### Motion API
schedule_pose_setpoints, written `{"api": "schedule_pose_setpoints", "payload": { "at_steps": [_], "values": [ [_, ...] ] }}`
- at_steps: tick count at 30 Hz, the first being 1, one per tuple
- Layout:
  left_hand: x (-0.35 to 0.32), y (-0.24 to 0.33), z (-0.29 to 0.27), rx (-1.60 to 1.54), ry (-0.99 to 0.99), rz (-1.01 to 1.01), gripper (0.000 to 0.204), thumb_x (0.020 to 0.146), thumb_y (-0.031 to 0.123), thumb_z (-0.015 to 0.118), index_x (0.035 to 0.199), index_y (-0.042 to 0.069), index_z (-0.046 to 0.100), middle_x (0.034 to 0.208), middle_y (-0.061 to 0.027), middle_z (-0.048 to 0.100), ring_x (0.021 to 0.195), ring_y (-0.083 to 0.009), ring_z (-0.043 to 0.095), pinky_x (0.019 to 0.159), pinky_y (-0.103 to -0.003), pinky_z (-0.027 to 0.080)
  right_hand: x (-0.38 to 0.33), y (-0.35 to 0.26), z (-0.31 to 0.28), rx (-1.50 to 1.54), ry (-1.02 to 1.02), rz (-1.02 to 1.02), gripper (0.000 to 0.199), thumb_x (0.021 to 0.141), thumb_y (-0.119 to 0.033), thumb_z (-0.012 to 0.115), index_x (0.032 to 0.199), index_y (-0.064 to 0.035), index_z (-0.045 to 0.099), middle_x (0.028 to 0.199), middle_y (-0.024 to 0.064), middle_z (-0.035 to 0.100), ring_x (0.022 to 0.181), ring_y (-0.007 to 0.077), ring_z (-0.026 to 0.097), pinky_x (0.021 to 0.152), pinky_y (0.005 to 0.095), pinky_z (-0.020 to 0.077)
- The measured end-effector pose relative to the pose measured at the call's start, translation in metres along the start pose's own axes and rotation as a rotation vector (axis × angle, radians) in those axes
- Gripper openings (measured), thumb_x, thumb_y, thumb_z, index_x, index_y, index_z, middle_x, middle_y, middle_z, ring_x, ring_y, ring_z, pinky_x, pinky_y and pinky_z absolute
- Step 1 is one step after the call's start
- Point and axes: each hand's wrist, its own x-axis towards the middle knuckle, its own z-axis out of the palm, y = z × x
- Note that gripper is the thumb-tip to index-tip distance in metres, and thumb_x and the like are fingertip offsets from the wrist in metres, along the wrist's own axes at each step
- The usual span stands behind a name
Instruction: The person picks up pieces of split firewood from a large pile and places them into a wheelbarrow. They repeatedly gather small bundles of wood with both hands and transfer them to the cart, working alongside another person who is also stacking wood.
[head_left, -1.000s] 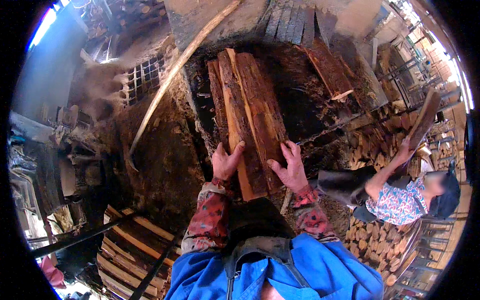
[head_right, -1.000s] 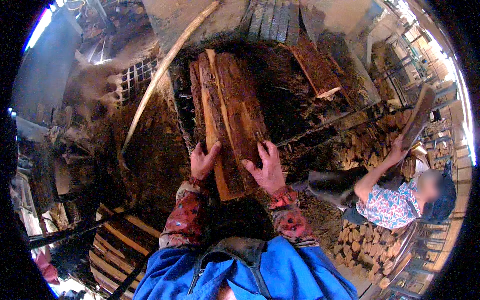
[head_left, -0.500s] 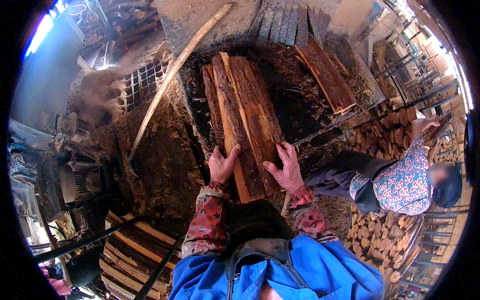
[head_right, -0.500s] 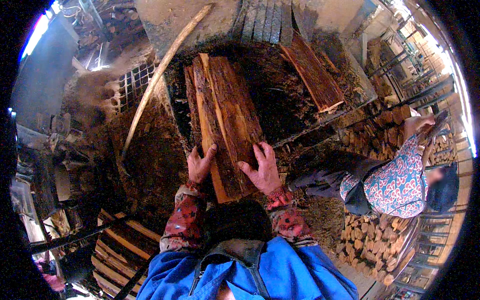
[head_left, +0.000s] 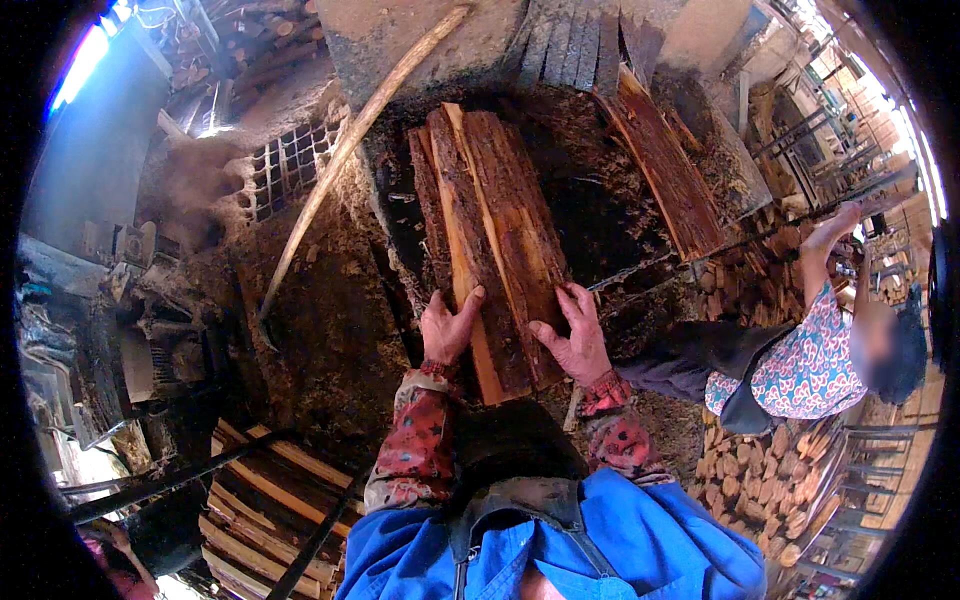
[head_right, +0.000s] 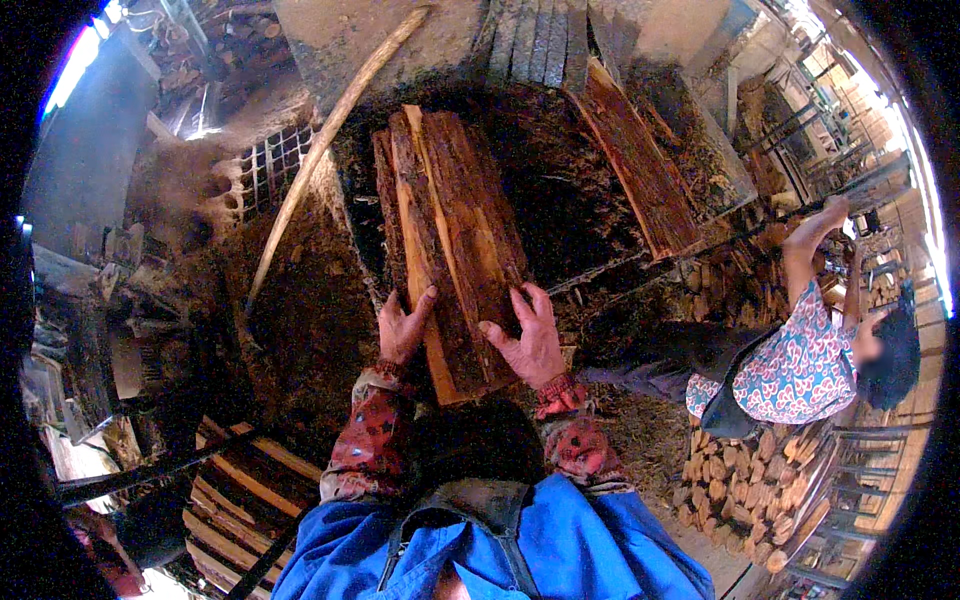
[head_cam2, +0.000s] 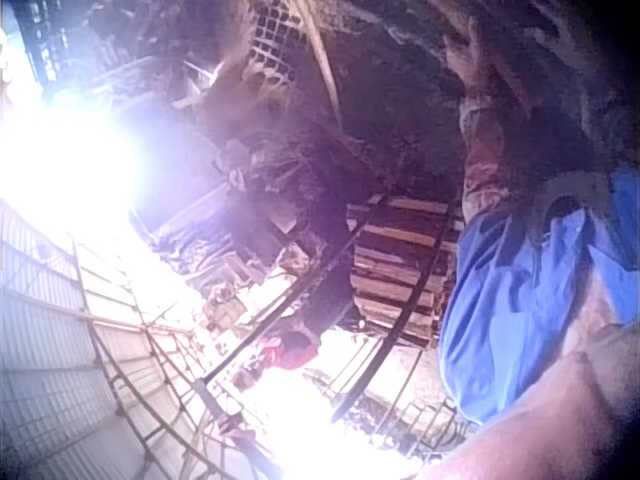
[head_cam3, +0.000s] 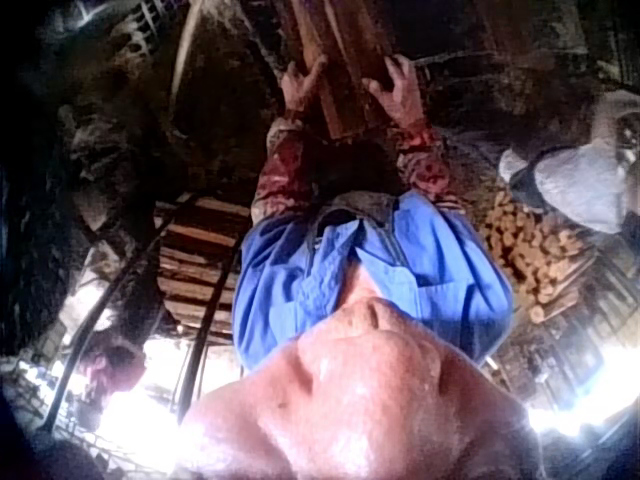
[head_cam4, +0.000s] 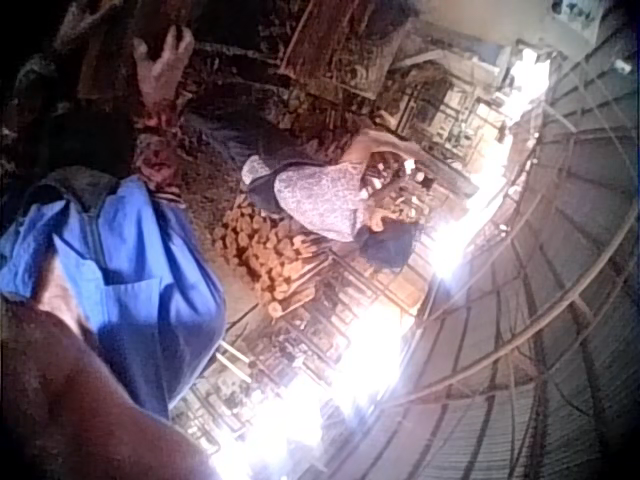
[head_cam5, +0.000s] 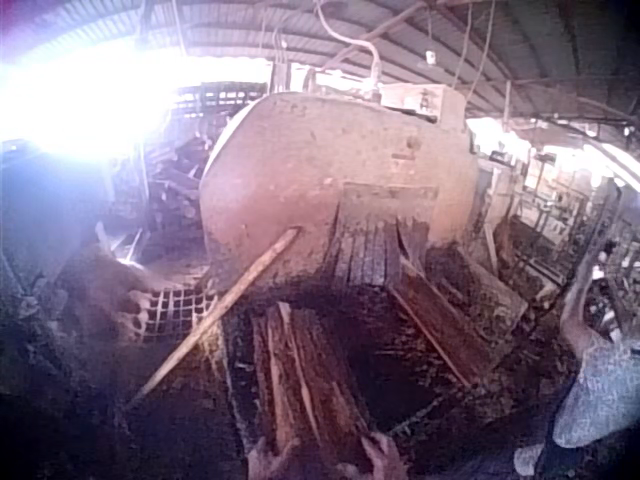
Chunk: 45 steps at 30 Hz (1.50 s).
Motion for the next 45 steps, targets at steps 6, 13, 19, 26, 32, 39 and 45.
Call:
{"api": "schedule_pose_setpoints", "payload": {
  "at_steps": [6, 13, 19, 26, 32, 39, 45],
  "values": [
    [0.003, -0.006, 0.001, -0.013, -0.059, -0.028, 0.073, 0.074, 0.052, 0.075, 0.098, -0.015, 0.059, 0.078, -0.0198, 0.066, 0.075, -0.0223, 0.065, 0.064, -0.038, 0.049, 0.002, -0.010, -0.006, -0.018, 0.038, 0.005, 0.071, 0.078, -0.044, 0.072, 0.122, 0.0077, 0.053, 0.128, 0.0227, 0.045, 0.120, 0.0380, 0.045, 0.103, 0.0422, 0.0381],
    [0.007, -0.010, 0.000, 0.019, -0.057, 0.005, 0.071, 0.074, 0.055, 0.072, 0.096, -0.011, 0.060, 0.082, -0.0245, 0.067, 0.076, -0.0305, 0.066, 0.066, -0.040, 0.049, 0.006, -0.025, -0.009, -0.027, 0.080, -0.138, 0.054, 0.074, -0.017, 0.077, 0.119, 0.0022, 0.057, 0.126, 0.0159, 0.049, 0.118, 0.0340, 0.047, 0.101, 0.0405, 0.0400],
    [0.003, 0.001, -0.001, 0.037, -0.036, -0.023, 0.073, 0.074, 0.055, 0.074, 0.097, -0.013, 0.059, 0.081, -0.0210, 0.067, 0.078, -0.0240, 0.066, 0.067, -0.037, 0.050, 0.009, -0.031, -0.008, -0.035, 0.056, -0.153, 0.048, 0.072, -0.012, 0.076, 0.115, 0.0033, 0.059, 0.122, 0.0154, 0.052, 0.115, 0.0339, 0.049, 0.098, 0.0399, 0.0418],
    [0.005, -0.005, 0.000, 0.005, -0.078, -0.036, 0.072, 0.075, 0.053, 0.074, 0.097, -0.013, 0.060, 0.078, -0.0182, 0.067, 0.074, -0.0219, 0.065, 0.065, -0.036, 0.050, 0.014, -0.035, -0.014, -0.075, 0.027, -0.183, 0.046, 0.072, -0.012, 0.076, 0.111, 0.0059, 0.060, 0.120, 0.0170, 0.052, 0.113, 0.0346, 0.050, 0.097, 0.0399, 0.0424],
    [0.007, -0.016, 0.004, 0.043, -0.069, 0.001, 0.074, 0.074, 0.058, 0.072, 0.095, -0.012, 0.060, 0.076, -0.0221, 0.066, 0.074, -0.0286, 0.066, 0.066, -0.040, 0.050, 0.016, -0.031, -0.015, -0.057, 0.024, -0.208, 0.041, 0.073, -0.013, 0.076, 0.107, 0.0051, 0.062, 0.117, 0.0165, 0.054, 0.109, 0.0331, 0.053, 0.093, 0.0388, 0.0451],
    [0.010, -0.027, 0.005, 0.013, -0.076, -0.029, 0.079, 0.073, 0.060, 0.071, 0.098, -0.014, 0.059, 0.082, -0.0243, 0.066, 0.080, -0.0335, 0.067, 0.070, -0.040, 0.050, 0.040, 0.030, -0.034, -0.107, 0.200, -0.073, 0.033, 0.078, -0.014, 0.073, 0.105, 0.0015, 0.063, 0.110, 0.0139, 0.058, 0.101, 0.0311, 0.058, 0.086, 0.0373, 0.0487],
    [0.010, -0.024, 0.005, 0.098, -0.031, 0.000, 0.080, 0.072, 0.059, 0.073, 0.101, -0.015, 0.058, 0.084, -0.0249, 0.067, 0.081, -0.0326, 0.067, 0.071, -0.039, 0.051, 0.062, 0.104, -0.019, -0.394, 0.068, 0.066, 0.055, 0.076, -0.015, 0.072, 0.125, -0.0023, 0.053, 0.122, 0.0187, 0.050, 0.113, 0.0360, 0.050, 0.096, 0.0404, 0.0426]
  ]
}}
